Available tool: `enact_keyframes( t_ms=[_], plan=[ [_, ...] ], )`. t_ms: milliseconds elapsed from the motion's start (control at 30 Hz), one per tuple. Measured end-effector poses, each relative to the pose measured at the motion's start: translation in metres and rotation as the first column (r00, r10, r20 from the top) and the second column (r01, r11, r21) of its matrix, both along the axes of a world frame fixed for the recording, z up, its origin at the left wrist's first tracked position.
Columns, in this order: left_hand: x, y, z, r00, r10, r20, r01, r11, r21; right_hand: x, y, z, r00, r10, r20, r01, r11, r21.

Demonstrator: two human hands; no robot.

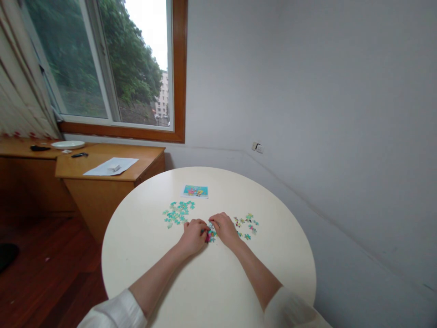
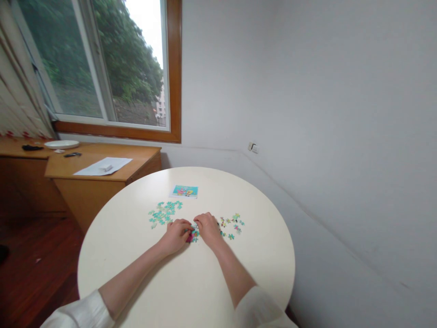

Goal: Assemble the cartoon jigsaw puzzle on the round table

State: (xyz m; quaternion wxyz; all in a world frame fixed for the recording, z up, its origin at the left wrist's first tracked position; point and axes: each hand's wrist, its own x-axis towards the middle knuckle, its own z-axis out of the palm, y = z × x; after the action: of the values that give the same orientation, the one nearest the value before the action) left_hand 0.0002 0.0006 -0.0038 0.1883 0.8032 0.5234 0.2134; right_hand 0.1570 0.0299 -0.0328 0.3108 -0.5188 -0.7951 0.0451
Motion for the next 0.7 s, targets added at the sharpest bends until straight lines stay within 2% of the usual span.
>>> enact_keyframes(
  t_ms=[300,700],
  plan=[
    [-0.0008,-0.0009,0.0016,1.0,-0.012,-0.007,0.012,1.0,0.008,-0.0015,-0.0015,0.001,0.999,-0.015,0.028,0.015,1.0,-0.014],
    [-0.0005,0.001,-0.0047,1.0,0.01,-0.002,-0.01,1.0,0.022,-0.0039,-0.0061,0.0066,0.997,-0.057,0.043,0.059,0.997,-0.044]
  ],
)
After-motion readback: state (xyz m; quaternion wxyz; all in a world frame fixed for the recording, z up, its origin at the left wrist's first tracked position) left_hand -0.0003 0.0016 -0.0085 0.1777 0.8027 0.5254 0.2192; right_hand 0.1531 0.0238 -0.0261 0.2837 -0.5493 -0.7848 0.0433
